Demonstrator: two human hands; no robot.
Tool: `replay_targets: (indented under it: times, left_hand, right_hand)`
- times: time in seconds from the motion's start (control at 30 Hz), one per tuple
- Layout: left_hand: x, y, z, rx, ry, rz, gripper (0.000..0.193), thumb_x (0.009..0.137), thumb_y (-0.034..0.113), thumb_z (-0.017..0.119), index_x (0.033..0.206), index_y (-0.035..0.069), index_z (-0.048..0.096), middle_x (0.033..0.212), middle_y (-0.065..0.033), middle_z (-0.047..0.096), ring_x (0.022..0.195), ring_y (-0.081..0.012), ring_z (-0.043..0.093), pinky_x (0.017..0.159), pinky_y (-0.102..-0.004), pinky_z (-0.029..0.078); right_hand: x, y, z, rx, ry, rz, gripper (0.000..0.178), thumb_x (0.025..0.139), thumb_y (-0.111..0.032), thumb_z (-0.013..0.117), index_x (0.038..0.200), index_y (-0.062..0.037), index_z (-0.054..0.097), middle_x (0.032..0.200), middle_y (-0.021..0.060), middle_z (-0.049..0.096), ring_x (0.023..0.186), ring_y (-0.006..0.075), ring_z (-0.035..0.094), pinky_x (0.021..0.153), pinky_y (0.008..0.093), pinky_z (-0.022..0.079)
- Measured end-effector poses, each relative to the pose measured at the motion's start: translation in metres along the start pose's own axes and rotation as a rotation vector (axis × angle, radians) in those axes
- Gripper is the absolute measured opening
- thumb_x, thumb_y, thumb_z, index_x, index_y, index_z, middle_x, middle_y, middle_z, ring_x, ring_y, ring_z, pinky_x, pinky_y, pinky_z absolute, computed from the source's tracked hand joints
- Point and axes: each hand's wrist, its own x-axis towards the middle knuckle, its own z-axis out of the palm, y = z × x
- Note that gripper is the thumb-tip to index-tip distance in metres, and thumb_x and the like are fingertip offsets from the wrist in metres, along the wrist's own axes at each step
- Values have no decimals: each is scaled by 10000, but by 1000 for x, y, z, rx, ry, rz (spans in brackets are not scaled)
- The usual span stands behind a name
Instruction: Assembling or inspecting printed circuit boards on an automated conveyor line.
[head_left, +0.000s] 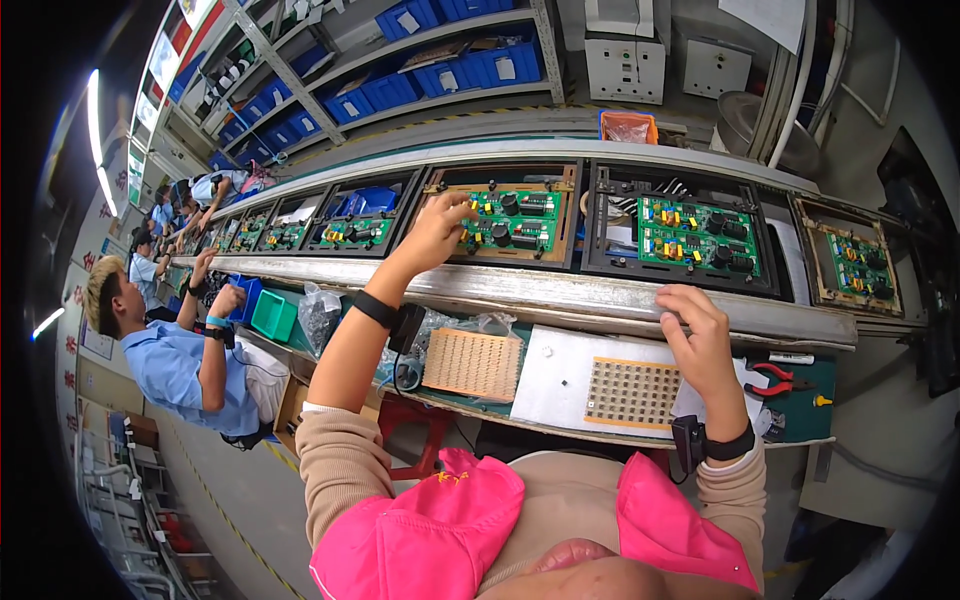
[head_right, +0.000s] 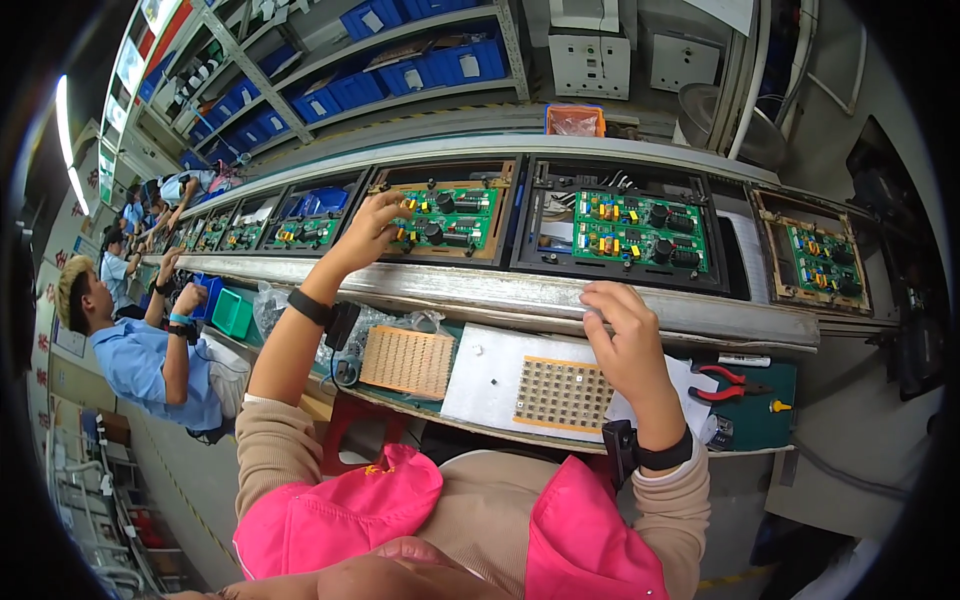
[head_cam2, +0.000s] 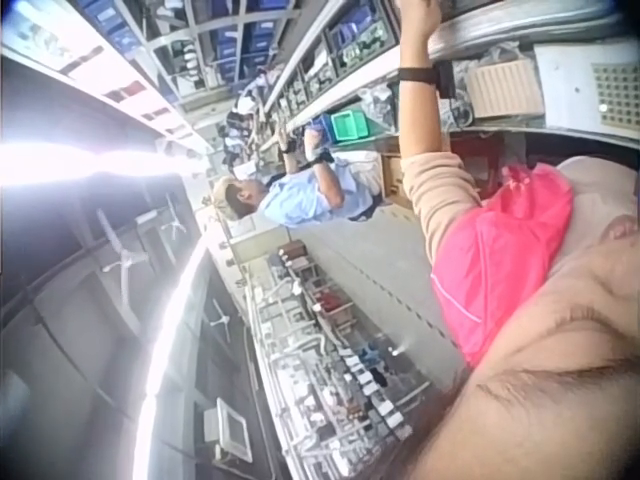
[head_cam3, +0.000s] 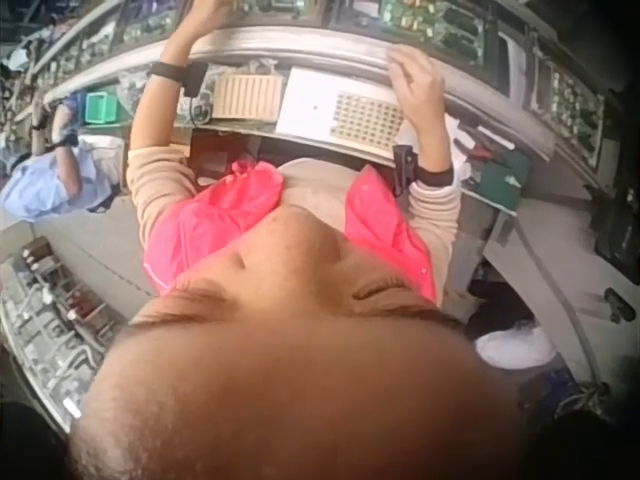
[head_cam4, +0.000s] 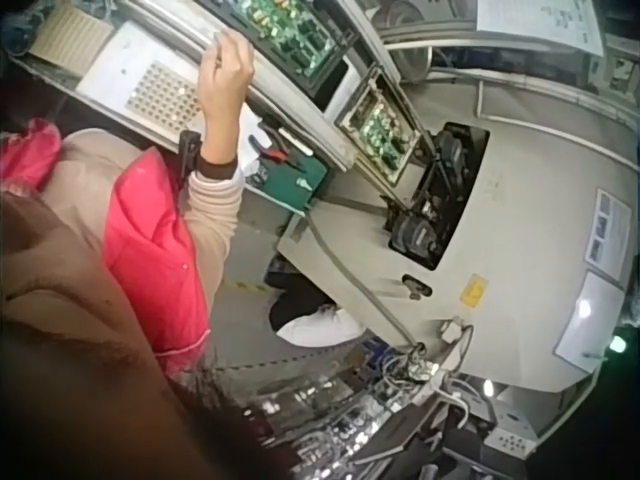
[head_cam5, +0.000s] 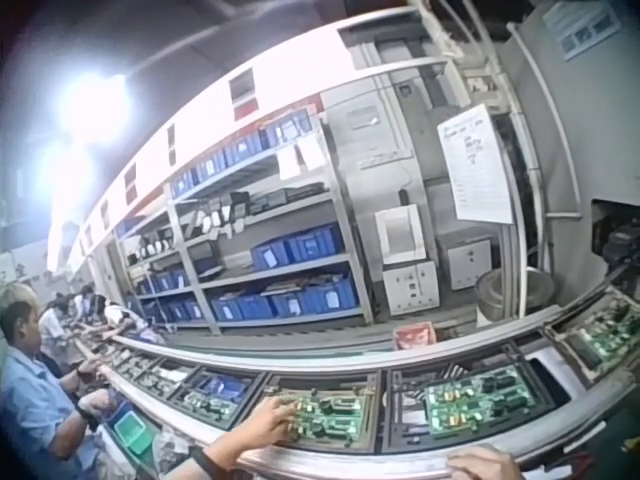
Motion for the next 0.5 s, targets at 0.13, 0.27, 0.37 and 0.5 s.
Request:
replay_targets:
  times: [0.13,0.27,0.37,0.5]
  left_hand:
    - [20,-4,4,137,5,-45,294,768,-2,536,1024,117,616,1263,-145,455,1143,-345,427,953,-430,366]
    - [24,-8,12,274,-52,5,310,770,5,525,1042,127,608,1263,-151,455,1141,-348,431,953,-440,369]
    - [28,-9,18,237,-70,-52,317,768,9,528,1051,130,606,1262,-153,455,1144,-349,430,958,-440,366]
    - [32,-23,15,172,-73,-82,353,767,8,529,1084,144,602,1274,-154,449,1161,-350,421,969,-441,357]
  right_hand:
    - [-1,3,1,8,3,5,158,776,7,553,920,34,615,974,153,623,893,284,615,774,323,481]
    - [-1,5,1,3,10,-8,158,775,9,552,917,38,614,968,155,622,894,286,615,774,323,481]
    - [-1,5,1,-1,12,-10,158,774,10,551,915,40,614,967,156,622,895,286,615,778,323,480]
    - [-1,3,1,16,11,-6,156,771,3,555,909,48,612,963,162,620,892,297,611,785,332,478]
